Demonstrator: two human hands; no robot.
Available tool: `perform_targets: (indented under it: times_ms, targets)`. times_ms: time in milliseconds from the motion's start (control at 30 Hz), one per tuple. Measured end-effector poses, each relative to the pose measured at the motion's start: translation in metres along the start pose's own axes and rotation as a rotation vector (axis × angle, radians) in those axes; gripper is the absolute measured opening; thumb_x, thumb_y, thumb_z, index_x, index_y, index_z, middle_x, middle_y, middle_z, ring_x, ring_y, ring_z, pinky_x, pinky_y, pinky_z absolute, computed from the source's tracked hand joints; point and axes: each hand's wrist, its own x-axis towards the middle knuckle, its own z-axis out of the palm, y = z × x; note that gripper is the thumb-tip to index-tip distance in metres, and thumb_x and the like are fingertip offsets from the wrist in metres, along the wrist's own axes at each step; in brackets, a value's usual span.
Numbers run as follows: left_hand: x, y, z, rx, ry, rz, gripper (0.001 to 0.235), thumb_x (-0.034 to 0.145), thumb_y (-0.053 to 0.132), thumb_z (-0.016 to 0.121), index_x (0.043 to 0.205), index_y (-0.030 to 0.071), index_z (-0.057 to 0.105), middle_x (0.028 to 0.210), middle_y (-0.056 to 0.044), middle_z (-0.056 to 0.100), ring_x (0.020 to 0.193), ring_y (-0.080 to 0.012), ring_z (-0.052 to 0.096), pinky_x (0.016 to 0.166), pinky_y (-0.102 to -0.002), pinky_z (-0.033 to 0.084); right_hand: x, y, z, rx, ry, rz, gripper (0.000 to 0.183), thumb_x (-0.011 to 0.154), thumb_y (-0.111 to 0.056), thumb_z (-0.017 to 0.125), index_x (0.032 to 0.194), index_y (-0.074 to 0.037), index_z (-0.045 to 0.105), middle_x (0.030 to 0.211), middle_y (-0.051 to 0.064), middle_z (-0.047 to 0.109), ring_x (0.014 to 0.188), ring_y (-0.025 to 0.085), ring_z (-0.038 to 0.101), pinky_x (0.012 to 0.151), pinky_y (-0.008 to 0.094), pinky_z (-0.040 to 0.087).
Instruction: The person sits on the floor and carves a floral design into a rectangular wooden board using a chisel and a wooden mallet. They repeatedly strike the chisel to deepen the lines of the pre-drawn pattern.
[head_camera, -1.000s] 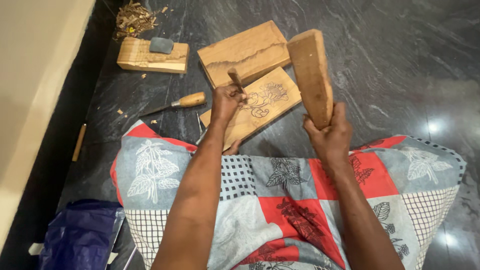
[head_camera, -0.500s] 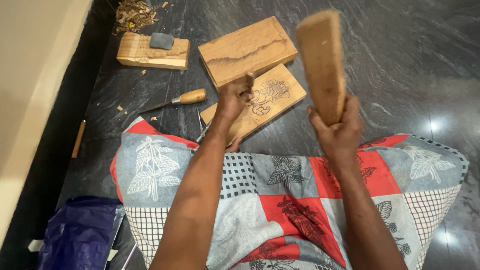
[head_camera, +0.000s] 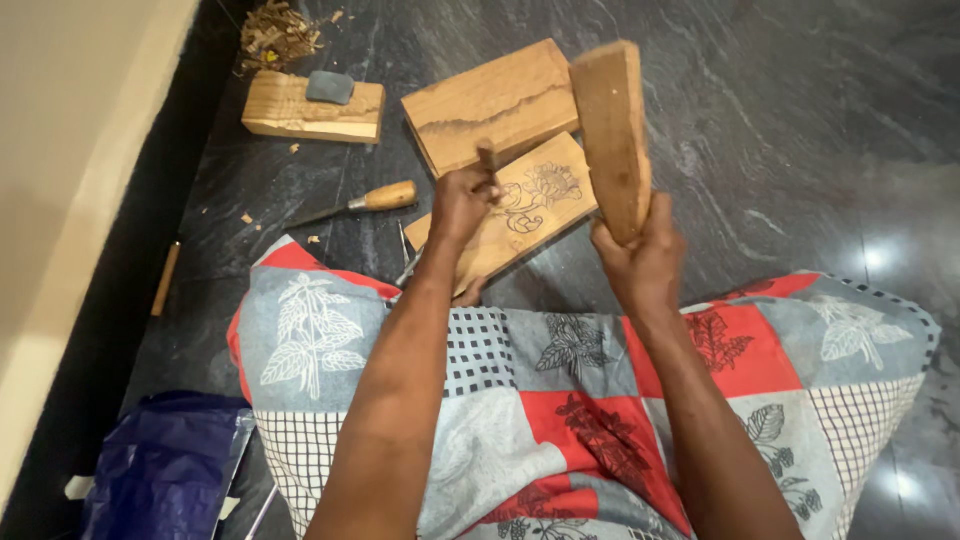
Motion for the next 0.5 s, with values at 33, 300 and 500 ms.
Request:
perform_targets:
  times_ms: [33,300,500]
  targets:
    - [0.005,-0.003,-0.002,-0.128,0.019,-0.105,0.010,0.090,-0.004,0.066,0.093,-0.003,0.075,0.085,-0.014,0.078,0.072,-0.0186,0.073,0.059,-0.030,0.057,0.001,0.002,-0.001,0.003,-0.010,0.021,0.041,0.085,-0.018,0.083,0.109,-0.001,0.054,0.091,0.024,0.072,0.082,0.037,0.073,0.066,0.043,0.054]
    - [0.017,-0.026,-0.006,-0.284,-0.084,-0.137,0.009,0.090,-0.008,0.066,0.094,-0.006,0.073,0.086,-0.012,0.078,0.078,-0.0172,0.077,0.068,-0.028,0.063,0.002,0.009,-0.013,0.028,-0.058,0.194,0.040,0.086,-0.020,0.084,0.107,0.000,0.055,0.086,0.018,0.072,0.075,0.024,0.072,0.064,0.037,0.053]
    - [0.016,-0.018,-0.005,-0.143,-0.111,-0.121,0.006,0.088,-0.006,0.071,0.090,-0.004,0.077,0.082,-0.010,0.077,0.072,-0.0142,0.073,0.066,-0.027,0.060,0.002,0.007,-0.015,0.042,-0.033,0.084,0.041,0.086,-0.018,0.086,0.106,0.000,0.055,0.087,0.018,0.073,0.076,0.021,0.072,0.065,0.035,0.053]
